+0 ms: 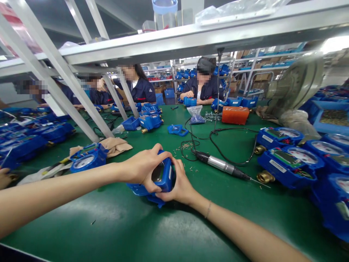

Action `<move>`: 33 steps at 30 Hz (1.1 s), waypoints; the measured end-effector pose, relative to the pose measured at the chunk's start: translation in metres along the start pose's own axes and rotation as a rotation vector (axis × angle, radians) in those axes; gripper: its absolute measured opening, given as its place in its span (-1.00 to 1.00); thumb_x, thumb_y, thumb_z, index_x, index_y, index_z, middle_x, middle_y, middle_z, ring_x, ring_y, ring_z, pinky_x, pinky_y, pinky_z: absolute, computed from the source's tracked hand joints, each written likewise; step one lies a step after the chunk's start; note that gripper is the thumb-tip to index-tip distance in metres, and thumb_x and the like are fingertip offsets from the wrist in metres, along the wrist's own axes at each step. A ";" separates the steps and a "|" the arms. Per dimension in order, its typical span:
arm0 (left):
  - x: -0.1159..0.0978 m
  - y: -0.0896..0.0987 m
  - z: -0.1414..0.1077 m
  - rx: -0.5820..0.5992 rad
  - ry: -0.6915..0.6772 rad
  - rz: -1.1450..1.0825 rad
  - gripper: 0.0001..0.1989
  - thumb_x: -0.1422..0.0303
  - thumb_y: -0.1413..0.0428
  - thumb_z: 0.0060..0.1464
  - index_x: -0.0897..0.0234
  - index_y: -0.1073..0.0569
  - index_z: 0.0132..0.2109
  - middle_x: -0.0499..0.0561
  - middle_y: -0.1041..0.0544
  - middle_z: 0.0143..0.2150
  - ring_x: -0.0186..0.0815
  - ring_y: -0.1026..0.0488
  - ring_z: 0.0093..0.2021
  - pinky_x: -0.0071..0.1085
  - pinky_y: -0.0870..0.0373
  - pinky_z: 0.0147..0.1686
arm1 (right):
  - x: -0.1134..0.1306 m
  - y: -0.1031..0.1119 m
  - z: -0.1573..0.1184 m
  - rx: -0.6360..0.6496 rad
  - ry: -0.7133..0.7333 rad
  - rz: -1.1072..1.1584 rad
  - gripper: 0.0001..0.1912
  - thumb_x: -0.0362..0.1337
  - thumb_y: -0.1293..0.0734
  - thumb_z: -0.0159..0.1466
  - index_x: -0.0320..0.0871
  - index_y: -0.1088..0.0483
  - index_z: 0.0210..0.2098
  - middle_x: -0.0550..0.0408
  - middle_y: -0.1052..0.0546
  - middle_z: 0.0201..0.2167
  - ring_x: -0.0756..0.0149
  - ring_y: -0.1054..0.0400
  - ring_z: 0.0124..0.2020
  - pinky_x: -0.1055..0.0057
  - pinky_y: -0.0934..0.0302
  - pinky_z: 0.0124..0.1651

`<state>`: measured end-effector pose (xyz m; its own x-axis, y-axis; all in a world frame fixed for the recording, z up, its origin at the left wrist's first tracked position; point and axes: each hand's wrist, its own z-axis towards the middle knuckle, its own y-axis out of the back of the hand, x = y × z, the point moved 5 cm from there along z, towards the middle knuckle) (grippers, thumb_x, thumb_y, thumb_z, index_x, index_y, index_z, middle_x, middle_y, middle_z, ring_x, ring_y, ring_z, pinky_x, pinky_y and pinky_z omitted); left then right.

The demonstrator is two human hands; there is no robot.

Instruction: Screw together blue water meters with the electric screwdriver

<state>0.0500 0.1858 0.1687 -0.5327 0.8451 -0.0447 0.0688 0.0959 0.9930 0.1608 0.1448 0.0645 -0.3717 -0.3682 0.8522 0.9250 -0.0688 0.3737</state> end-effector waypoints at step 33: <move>0.010 0.025 -0.007 0.106 0.022 0.000 -0.12 -0.11 -0.16 -0.05 0.02 -0.05 0.34 0.15 -0.20 0.26 -0.14 -0.51 -0.13 -0.35 -0.43 -0.26 | 0.004 0.001 -0.004 0.041 0.080 -0.025 0.21 -0.04 -0.62 -0.33 -0.02 -0.02 0.22 -0.02 -0.23 0.08 -0.02 -0.14 0.12 0.02 -0.07 0.19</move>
<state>0.0406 0.1929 0.1935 -0.5511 0.8335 -0.0412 0.1569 0.1520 0.9758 0.1599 0.1398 0.0671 -0.3859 -0.4403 0.8107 0.9108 -0.0419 0.4108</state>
